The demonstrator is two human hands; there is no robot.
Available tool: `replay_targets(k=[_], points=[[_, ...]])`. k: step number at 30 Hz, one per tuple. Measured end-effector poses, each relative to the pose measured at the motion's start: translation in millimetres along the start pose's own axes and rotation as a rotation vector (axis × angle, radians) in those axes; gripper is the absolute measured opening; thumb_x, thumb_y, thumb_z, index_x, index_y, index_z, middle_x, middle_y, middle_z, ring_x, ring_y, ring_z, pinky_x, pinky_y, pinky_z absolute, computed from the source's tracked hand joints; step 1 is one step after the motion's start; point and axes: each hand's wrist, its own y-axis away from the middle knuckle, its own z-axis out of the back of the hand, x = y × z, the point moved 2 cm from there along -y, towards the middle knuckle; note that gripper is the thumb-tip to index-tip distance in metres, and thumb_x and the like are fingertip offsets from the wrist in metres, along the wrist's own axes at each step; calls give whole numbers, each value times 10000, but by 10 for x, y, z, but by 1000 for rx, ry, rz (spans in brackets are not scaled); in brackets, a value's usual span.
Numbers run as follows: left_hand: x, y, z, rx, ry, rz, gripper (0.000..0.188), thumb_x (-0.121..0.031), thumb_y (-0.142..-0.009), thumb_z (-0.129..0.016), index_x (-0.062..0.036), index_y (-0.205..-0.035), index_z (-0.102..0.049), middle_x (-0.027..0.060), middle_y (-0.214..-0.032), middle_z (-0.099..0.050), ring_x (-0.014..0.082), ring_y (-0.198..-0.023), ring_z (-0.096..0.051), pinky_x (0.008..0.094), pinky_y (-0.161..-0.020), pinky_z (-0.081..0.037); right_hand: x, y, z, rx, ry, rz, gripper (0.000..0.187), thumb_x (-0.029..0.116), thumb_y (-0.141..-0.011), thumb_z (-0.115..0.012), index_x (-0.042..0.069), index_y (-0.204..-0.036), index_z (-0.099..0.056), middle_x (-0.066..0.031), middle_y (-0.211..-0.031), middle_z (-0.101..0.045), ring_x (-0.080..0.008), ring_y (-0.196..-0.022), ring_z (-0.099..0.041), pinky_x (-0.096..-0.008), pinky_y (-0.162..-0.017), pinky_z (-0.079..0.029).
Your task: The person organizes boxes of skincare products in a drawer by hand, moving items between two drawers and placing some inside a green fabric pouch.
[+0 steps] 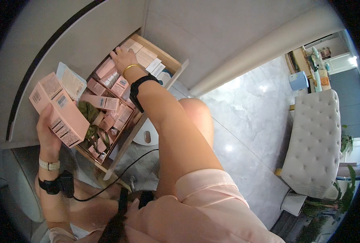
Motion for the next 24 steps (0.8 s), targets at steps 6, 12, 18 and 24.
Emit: replay_targets(k=[6,12,18,24], points=[[129,-110,-171,-8,14,12,580,-259,-889,-533,76,-1328,-359,221,-1246,-528,305,-1127,-568,382,-964,-463,-201,67,-49,0,-125,-281,418,173,-757,-645,34,-1132,-526,-85,-972,-657,-253,-957,-640,-390,-727,-513],[34,-20,-218,10,46,-21,582,-269,-887,-541,74,-1324,-368,219,-1231,-539,297,-1116,-573,379,-960,-467,-95,648,-684,697,-114,52,330,220,-680,-749,46,-957,-705,-122,-988,-693,-268,-842,-682,-387,-712,-538],[0,-63,-414,41,52,-1,560,-269,-886,-538,70,-1307,-393,206,-1206,-554,270,-1085,-589,363,-933,-485,7,724,-1092,847,-358,-187,457,269,-587,-823,10,-943,-698,-148,-883,-699,-285,-799,-681,-392,-679,-539],[-7,-61,-220,88,19,1,500,-219,-864,-571,64,-1258,-452,174,-1153,-587,220,-1026,-615,327,-873,-516,-97,556,-294,750,-711,-193,256,143,-701,-759,-25,-878,-681,-132,-775,-689,-231,-655,-674,-328,-580,-538]])
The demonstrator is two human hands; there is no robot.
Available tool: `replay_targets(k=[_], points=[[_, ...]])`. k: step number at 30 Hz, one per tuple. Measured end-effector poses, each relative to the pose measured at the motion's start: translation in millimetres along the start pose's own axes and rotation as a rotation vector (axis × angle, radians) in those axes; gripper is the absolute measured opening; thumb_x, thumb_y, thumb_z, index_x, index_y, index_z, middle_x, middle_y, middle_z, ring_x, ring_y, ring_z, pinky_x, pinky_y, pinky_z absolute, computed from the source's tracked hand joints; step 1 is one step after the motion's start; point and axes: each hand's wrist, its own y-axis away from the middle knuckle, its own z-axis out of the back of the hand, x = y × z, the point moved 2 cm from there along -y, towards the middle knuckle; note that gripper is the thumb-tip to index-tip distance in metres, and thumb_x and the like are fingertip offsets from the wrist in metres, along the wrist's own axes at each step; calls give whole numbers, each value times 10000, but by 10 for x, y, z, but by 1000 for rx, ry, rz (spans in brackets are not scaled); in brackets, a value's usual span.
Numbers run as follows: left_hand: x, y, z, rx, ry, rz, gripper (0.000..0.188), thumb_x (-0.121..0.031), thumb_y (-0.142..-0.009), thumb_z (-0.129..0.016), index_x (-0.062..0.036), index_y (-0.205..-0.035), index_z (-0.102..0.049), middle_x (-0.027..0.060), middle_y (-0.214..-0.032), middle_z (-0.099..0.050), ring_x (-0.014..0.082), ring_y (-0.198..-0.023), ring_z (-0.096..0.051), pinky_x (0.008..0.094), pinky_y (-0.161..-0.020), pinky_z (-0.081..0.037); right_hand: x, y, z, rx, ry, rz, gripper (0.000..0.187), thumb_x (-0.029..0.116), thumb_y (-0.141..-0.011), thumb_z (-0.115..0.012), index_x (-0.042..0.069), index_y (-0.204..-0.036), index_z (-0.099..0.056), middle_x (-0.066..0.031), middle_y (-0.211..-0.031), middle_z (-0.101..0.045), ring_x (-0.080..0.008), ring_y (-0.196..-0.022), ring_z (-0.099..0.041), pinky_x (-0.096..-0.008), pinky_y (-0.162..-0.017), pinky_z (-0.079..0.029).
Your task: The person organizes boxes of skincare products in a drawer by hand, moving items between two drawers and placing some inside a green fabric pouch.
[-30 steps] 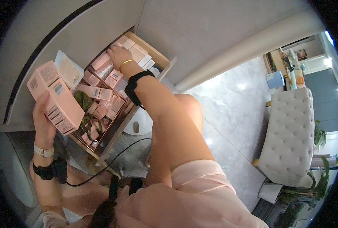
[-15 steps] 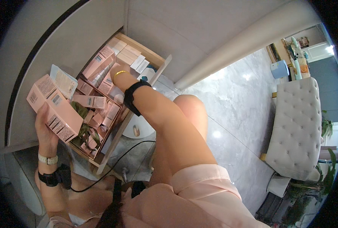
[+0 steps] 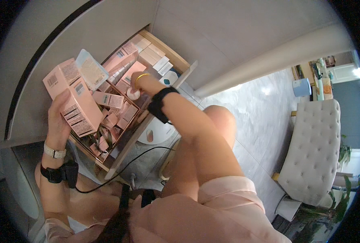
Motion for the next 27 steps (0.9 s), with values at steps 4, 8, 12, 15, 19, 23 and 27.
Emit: replay_targets(k=[4,8,12,15,19,23,27], points=[[3,-27,49,13,53,67,500,-201,-850,-584,61,-1256,-458,169,-1134,-598,223,-995,-630,332,-856,-526,134,469,511,19,-458,-25,196,98,-770,-738,45,-956,-705,-33,-833,-667,-110,-712,-634,-245,-636,-532],[-6,3,115,18,6,39,556,-271,-860,-553,50,-1294,-420,199,-1180,-576,276,-1036,-622,357,-885,-525,626,1056,848,-184,-221,254,173,75,-755,-742,36,-919,-707,-45,-847,-647,-110,-698,-603,-263,-634,-516],[0,-9,20,32,164,130,468,-228,-854,-590,42,-1222,-489,159,-1090,-615,231,-966,-635,345,-848,-525,1017,1621,1011,-879,169,789,149,10,-682,-730,41,-814,-669,-71,-826,-598,-200,-715,-592,-295,-635,-486],[1,17,15,51,178,132,460,-231,-853,-592,37,-1214,-496,143,-1087,-615,215,-974,-628,338,-857,-517,1188,1893,1052,-1025,321,1035,164,-43,-659,-717,39,-781,-646,-73,-865,-592,-196,-716,-578,-279,-598,-476],[-11,57,-20,61,122,122,483,-244,-879,-546,44,-1255,-453,167,-1135,-593,246,-1011,-620,364,-893,-509,1263,1976,1059,-1061,392,1148,198,-65,-637,-713,41,-750,-589,-63,-857,-594,-203,-724,-579,-289,-589,-474],[-76,96,-127,79,172,125,464,-237,-877,-554,47,-1232,-464,160,-1104,-608,250,-994,-627,370,-880,-517,1406,2053,1136,-1026,442,1138,195,-66,-649,-699,44,-751,-575,-68,-856,-617,-209,-715,-591,-286,-583,-477],[-23,171,-186,39,224,157,392,-213,-856,-600,16,-1163,-518,133,-1047,-629,241,-936,-644,372,-847,-534,1590,2220,1228,-1062,249,962,168,-98,-702,-653,30,-802,-611,-105,-934,-672,-230,-769,-658,-279,-625,-523]])
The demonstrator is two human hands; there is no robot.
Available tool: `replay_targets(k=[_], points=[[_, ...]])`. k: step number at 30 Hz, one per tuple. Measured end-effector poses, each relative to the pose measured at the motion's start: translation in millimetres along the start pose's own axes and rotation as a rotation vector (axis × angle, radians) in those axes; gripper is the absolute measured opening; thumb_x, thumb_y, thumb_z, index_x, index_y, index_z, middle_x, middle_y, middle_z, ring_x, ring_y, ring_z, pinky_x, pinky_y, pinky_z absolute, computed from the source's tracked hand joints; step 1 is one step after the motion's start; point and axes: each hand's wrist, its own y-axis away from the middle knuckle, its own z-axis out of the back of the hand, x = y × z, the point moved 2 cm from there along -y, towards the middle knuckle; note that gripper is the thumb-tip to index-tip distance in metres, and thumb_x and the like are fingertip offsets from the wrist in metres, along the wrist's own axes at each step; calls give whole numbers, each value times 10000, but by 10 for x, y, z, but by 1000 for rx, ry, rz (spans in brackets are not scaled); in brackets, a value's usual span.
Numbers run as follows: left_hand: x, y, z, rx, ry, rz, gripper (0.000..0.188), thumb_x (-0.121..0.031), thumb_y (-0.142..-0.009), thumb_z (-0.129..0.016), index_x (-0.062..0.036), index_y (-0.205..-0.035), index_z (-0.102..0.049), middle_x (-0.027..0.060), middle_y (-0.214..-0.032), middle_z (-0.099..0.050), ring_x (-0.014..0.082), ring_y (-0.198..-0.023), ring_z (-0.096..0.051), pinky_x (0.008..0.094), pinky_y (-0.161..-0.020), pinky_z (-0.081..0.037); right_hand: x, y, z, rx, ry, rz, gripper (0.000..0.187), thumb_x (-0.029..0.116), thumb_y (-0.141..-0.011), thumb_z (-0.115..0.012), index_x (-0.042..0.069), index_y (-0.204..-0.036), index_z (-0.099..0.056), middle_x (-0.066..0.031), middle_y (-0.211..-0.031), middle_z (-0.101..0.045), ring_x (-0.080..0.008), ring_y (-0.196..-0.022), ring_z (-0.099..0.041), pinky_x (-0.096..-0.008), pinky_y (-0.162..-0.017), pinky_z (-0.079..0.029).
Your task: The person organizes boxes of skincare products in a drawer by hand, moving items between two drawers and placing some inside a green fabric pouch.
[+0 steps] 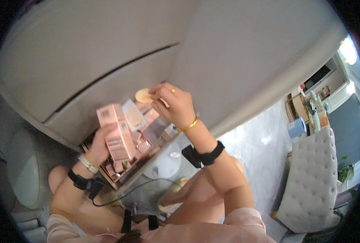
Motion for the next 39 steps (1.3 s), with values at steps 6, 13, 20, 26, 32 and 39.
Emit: replay_targets(k=[6,13,20,26,32,39], points=[[116,52,-70,77,26,-22,323,-172,-840,-621,6,-1097,-542,127,-942,-640,218,-798,-662,331,-702,-567,277,-820,269,-366,-110,10,161,-37,-775,-673,31,-917,-637,-84,-907,-671,-164,-786,-664,-268,-697,-543],[241,245,-97,75,132,50,333,-155,-834,-626,-5,-1109,-515,111,-911,-631,213,-800,-651,335,-704,-557,595,-2146,391,-557,-237,239,155,-1,-763,-690,45,-904,-646,-77,-857,-665,-169,-761,-673,-263,-673,-529],[191,293,-255,112,142,-18,340,-276,-863,-590,-21,-1083,-541,107,-911,-636,215,-814,-653,353,-718,-558,801,-2252,101,-418,132,358,370,61,-706,-608,127,-1069,-640,-82,-1137,-605,-272,-1080,-554,-383,-935,-429],[-41,450,-440,65,221,-129,395,-301,-845,-610,-6,-1099,-543,120,-965,-630,225,-838,-652,356,-726,-564,-678,-692,-25,-257,-252,-393,293,-2,-829,-532,32,-1111,-606,-81,-951,-669,-163,-878,-634,-289,-817,-499],[-194,423,-309,23,147,-323,369,-275,-863,-602,-7,-1112,-555,76,-990,-612,166,-908,-620,299,-817,-508,-1057,818,-755,743,275,-346,356,144,-791,-639,77,-1140,-611,-124,-1122,-623,-294,-1043,-585,-366,-901,-469],[-260,277,-210,-165,77,-282,331,-249,-880,-585,-14,-1111,-564,87,-970,-632,162,-854,-636,296,-752,-533,-1322,868,-1522,742,278,-148,526,150,-765,-640,74,-1265,-493,-137,-1206,-551,-309,-1114,-532,-375,-928,-452]])
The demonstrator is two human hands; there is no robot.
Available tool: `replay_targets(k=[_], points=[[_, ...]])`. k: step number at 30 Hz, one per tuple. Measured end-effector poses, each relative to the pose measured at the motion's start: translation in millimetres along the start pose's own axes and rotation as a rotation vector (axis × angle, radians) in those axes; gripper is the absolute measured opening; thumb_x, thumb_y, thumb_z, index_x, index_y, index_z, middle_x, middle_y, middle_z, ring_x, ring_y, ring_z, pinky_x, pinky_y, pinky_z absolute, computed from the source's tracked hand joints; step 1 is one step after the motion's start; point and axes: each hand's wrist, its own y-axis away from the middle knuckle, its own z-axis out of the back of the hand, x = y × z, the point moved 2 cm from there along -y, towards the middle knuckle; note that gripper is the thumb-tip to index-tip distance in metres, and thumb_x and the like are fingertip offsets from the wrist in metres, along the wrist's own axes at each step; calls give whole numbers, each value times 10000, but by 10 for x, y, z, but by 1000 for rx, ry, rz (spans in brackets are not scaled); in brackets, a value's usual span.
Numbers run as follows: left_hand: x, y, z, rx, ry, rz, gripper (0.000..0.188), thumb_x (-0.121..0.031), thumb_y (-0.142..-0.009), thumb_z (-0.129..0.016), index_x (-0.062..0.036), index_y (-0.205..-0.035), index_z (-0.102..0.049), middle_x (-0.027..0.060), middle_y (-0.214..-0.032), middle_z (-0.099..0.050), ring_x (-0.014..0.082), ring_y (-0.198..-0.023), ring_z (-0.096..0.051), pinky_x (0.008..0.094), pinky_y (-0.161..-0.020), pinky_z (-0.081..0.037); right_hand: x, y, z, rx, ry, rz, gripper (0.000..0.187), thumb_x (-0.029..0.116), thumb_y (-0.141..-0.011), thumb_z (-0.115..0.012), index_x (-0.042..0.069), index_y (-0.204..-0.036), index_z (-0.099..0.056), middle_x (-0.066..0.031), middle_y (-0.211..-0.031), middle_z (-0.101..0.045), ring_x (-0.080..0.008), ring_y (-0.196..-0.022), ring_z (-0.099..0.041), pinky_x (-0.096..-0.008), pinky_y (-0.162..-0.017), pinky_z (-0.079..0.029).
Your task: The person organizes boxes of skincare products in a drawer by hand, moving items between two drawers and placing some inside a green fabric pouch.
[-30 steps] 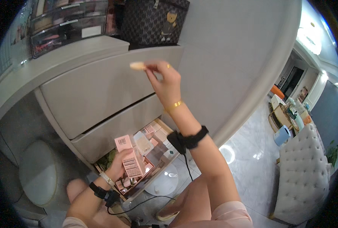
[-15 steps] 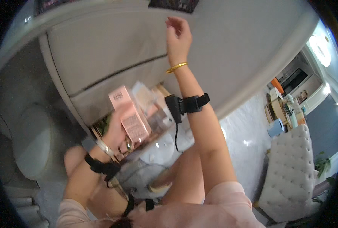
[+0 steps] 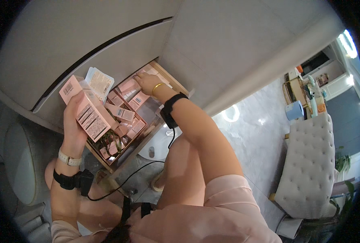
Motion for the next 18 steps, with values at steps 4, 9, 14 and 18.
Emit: replay_targets(k=[4,9,14,18], points=[[55,-58,-28,-28,-1,22,353,-244,-879,-587,0,-1130,-550,91,-964,-632,160,-827,-639,287,-737,-536,-94,-316,-225,148,128,-82,316,113,-780,-604,66,-1091,-575,-118,-1140,-577,-291,-1071,-566,-383,-885,-476],[72,-101,52,0,-66,28,339,-227,-870,-593,-3,-1122,-561,71,-993,-627,149,-880,-627,281,-782,-515,-39,-356,-334,-10,227,34,208,130,-834,-526,70,-1016,-606,-106,-1056,-603,-282,-982,-603,-388,-868,-475],[197,-265,16,26,-220,-33,395,-260,-883,-564,5,-1172,-516,107,-1027,-613,177,-894,-633,289,-765,-537,-89,-291,-395,-60,197,-35,203,130,-851,-481,58,-990,-611,-100,-1079,-582,-242,-955,-612,-388,-777,-513],[211,-333,25,95,-100,75,405,-249,-878,-581,20,-1172,-510,120,-1032,-615,183,-903,-638,297,-785,-538,22,-265,-222,85,108,-211,356,198,-793,-636,75,-1116,-554,-99,-1113,-545,-256,-1006,-591,-391,-775,-518]])
